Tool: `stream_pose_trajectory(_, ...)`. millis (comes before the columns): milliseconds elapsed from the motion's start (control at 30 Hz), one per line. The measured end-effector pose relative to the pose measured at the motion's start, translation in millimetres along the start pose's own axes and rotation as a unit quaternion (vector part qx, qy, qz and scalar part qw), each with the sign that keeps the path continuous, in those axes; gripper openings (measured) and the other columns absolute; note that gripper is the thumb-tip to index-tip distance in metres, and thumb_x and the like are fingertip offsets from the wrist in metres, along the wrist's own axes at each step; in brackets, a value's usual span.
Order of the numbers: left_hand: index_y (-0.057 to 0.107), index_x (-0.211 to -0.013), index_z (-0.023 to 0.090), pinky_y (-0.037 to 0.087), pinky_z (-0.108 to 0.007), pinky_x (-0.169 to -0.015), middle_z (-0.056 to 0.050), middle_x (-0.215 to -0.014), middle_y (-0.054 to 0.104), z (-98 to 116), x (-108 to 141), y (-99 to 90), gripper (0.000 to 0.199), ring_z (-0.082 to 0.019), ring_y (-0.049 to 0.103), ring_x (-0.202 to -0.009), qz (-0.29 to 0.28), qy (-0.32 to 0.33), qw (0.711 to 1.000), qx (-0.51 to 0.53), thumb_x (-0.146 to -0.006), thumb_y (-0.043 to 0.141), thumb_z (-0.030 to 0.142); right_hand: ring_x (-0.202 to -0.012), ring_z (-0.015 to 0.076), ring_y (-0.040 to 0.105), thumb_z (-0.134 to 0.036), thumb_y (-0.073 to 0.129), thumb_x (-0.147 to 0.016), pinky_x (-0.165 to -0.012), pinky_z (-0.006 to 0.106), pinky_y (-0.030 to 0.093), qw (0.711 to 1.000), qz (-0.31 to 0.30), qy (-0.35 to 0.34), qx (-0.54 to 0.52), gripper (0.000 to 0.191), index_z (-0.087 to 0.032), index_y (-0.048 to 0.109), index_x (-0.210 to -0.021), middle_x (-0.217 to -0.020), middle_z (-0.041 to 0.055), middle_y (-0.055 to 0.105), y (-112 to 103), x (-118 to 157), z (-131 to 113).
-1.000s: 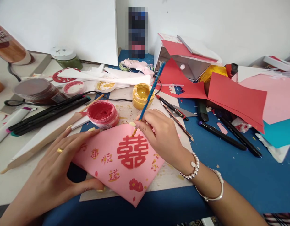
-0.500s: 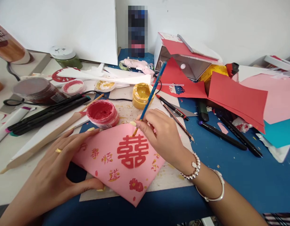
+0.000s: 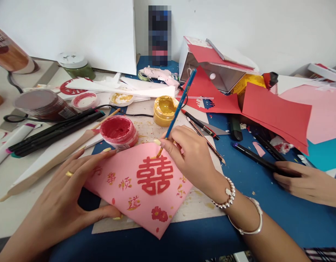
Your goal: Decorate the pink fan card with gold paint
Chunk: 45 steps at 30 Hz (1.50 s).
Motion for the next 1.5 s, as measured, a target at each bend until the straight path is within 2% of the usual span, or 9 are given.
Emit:
stream_pose_trajectory(133, 0.025, -0.136, 0.017, 0.029, -0.05, -0.105, -0.012, -0.126, 0.051, -1.5, 1.4, 1.1, 0.097, -0.03, 0.045, -0.118, -0.004, -0.002, 1.0, 0.003, -0.061, 0.058, 0.068, -0.053, 0.0106, 0.046, -0.028, 0.049, -0.085, -0.051, 0.025, 0.034, 1.0, 0.018, 0.009, 0.0, 0.021, -0.019, 0.055, -0.067, -0.057, -0.0011, 0.054, -3.0, 0.2, 1.2)
stream_pose_trajectory(300, 0.025, -0.136, 0.017, 0.03, -0.053, -0.104, -0.012, -0.126, 0.051, -1.6, 2.5, 1.9, 0.096, -0.031, 0.045, -0.118, 0.001, 0.003, 1.0, 0.011, -0.062, 0.06, 0.066, -0.06, 0.011, 0.053, -0.027, 0.049, -0.085, -0.055, 0.024, 0.037, 0.999, 0.016, -0.007, -0.027, 0.019, -0.019, 0.056, -0.069, -0.064, -0.0001, 0.06, -0.6, 0.1, -3.5)
stream_pose_trajectory(567, 0.024, -0.137, 0.019, 0.031, -0.056, -0.103, -0.012, -0.124, 0.053, -1.8, 1.7, 1.1, 0.095, -0.032, 0.048, -0.115, 0.005, 0.0, 1.0, 0.01, -0.062, 0.059, 0.066, -0.057, 0.011, 0.052, -0.027, 0.049, -0.085, -0.052, 0.024, 0.038, 1.0, 0.01, -0.016, -0.005, 0.02, -0.019, 0.056, -0.069, -0.062, 0.0, 0.06, 0.4, 0.3, -4.0)
stream_pose_trajectory(1033, 0.024, -0.137, 0.02, 0.03, -0.054, -0.104, -0.011, -0.126, 0.052, -2.7, 2.7, 0.5, 0.095, -0.032, 0.047, -0.117, 0.003, -0.001, 1.0, 0.013, -0.062, 0.06, 0.066, -0.055, 0.0106, 0.047, -0.027, 0.049, -0.085, -0.051, 0.025, 0.035, 1.0, 0.017, -0.015, -0.004, 0.019, -0.02, 0.055, -0.069, -0.06, -0.0006, 0.056, -3.6, 1.1, -2.1)
stream_pose_trajectory(1233, 0.024, -0.137, 0.02, 0.029, -0.053, -0.105, -0.01, -0.126, 0.052, -2.3, 2.7, 1.3, 0.094, -0.031, 0.046, -0.118, 0.002, 0.004, 1.0, 0.011, -0.063, 0.06, 0.065, -0.054, 0.0105, 0.047, -0.028, 0.049, -0.085, -0.052, 0.025, 0.035, 1.0, 0.019, 0.013, -0.01, 0.019, -0.02, 0.056, -0.069, -0.062, -0.0004, 0.057, -3.3, 2.1, 3.9)
stream_pose_trajectory(1500, 0.023, -0.137, 0.021, 0.028, -0.053, -0.105, -0.01, -0.126, 0.052, -1.8, 1.2, 3.1, 0.095, -0.031, 0.046, -0.118, -0.001, 0.005, 1.0, 0.012, -0.062, 0.06, 0.066, -0.053, 0.0104, 0.048, -0.03, 0.049, -0.085, -0.05, 0.025, 0.035, 1.0, 0.016, 0.003, -0.007, 0.02, -0.02, 0.056, -0.068, -0.059, -0.0003, 0.057, -1.6, 1.5, 1.2)
Point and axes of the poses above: each hand's wrist, its own x-axis away from the middle knuckle, its own y-axis out of the palm, z = x × y, the point moved 9 cm from there along -x, towards the middle knuckle
